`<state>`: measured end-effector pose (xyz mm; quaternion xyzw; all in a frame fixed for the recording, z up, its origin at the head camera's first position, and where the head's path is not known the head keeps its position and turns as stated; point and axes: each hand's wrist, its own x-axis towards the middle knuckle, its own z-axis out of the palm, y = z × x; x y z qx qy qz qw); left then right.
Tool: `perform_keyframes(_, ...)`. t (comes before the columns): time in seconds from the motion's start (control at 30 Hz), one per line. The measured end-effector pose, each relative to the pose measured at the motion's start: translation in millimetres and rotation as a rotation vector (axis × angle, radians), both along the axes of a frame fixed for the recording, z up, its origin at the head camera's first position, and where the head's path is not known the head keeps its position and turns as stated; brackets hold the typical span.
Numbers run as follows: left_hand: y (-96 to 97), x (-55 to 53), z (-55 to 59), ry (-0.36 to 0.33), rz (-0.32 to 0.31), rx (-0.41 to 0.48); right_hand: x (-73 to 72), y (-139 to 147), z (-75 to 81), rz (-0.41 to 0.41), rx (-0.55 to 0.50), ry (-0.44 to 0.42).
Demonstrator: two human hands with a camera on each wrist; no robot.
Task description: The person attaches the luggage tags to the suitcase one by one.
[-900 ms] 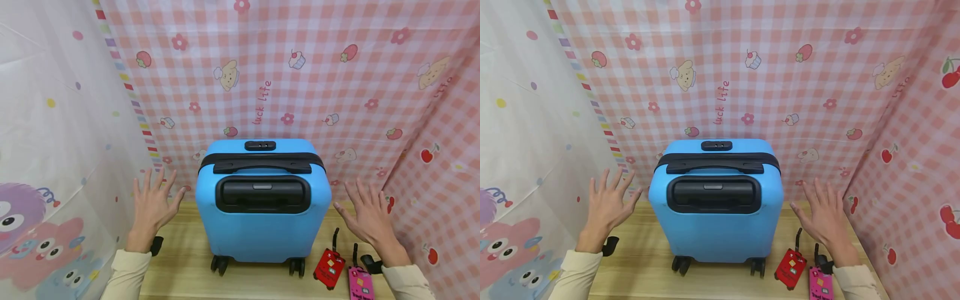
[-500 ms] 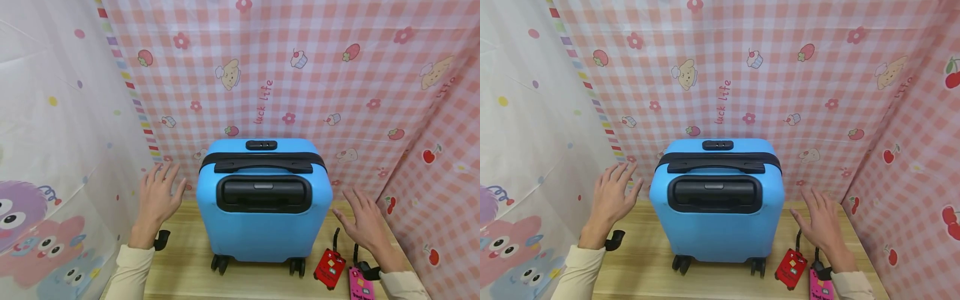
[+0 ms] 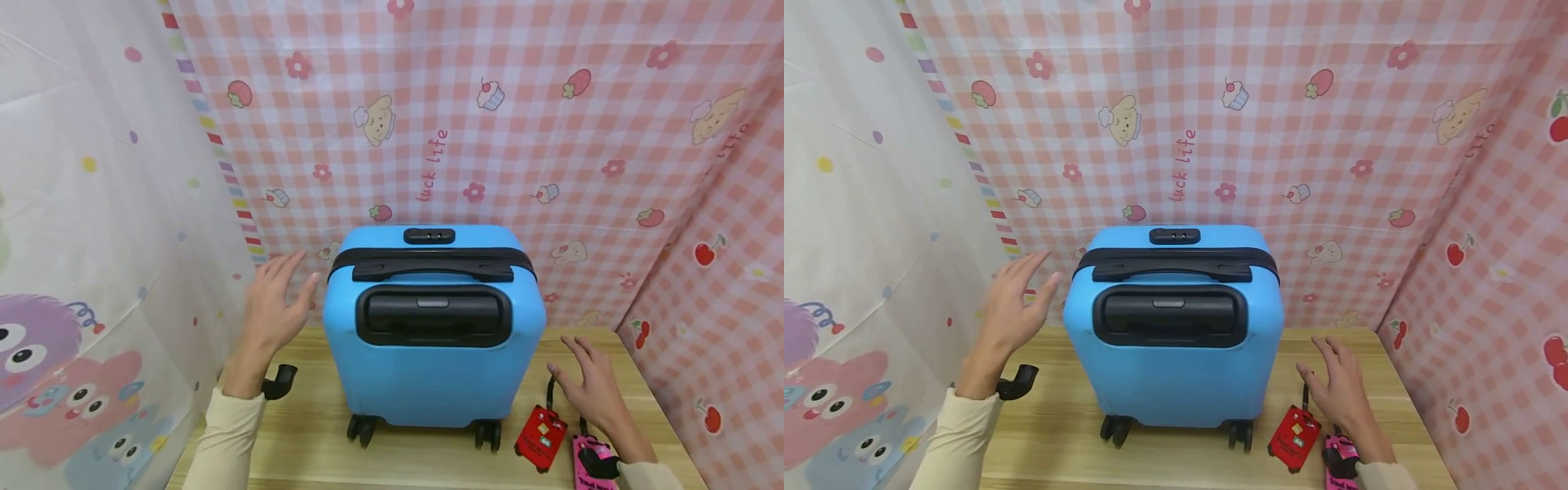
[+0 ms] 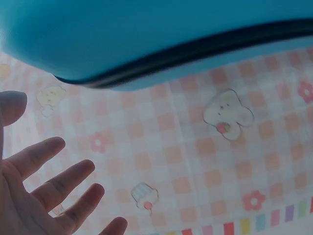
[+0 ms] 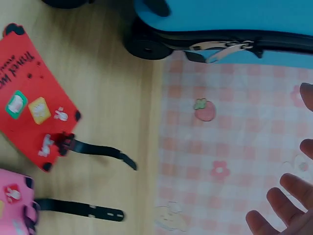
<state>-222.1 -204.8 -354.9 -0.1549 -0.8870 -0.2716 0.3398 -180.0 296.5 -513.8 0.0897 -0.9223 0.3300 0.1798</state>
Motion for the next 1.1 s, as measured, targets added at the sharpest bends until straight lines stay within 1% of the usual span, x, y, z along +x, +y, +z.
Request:
perform_keyframes(0.1,7.4,0.5,5.3,-0.015,-0.030,0.048,2.5,0.3,-5.2,-0.007,-0.030,-0.059)
perform_keyframes(0.2,16.0,1.3,10.0,-0.053,-0.056,0.088,4.9,1.8,-11.9,-0.027,-0.056,-0.120)
perform_keyframes(0.33,28.2,2.6,16.3,-0.120,-0.103,0.136,6.9,4.2,-21.3,-0.048,-0.122,-0.246)
perform_keyframes(0.4,33.9,2.8,18.3,-0.136,-0.131,0.151,7.8,5.3,-26.1,-0.055,-0.173,-0.318)
perform_keyframes(0.57,45.8,2.1,19.7,-0.124,-0.195,0.156,9.0,9.3,-39.1,-0.101,-0.282,-0.466)
perform_keyframes(0.73,55.0,-0.4,18.4,-0.117,-0.255,0.162,12.2,13.1,-53.8,-0.157,-0.340,-0.580)
perform_keyframes(0.83,59.0,-1.6,16.9,-0.144,-0.279,0.168,13.7,13.8,-62.4,-0.169,-0.342,-0.604)
perform_keyframes(1.1,64.5,-1.6,15.2,-0.230,-0.303,0.181,18.0,13.0,-81.9,-0.213,-0.331,-0.623)
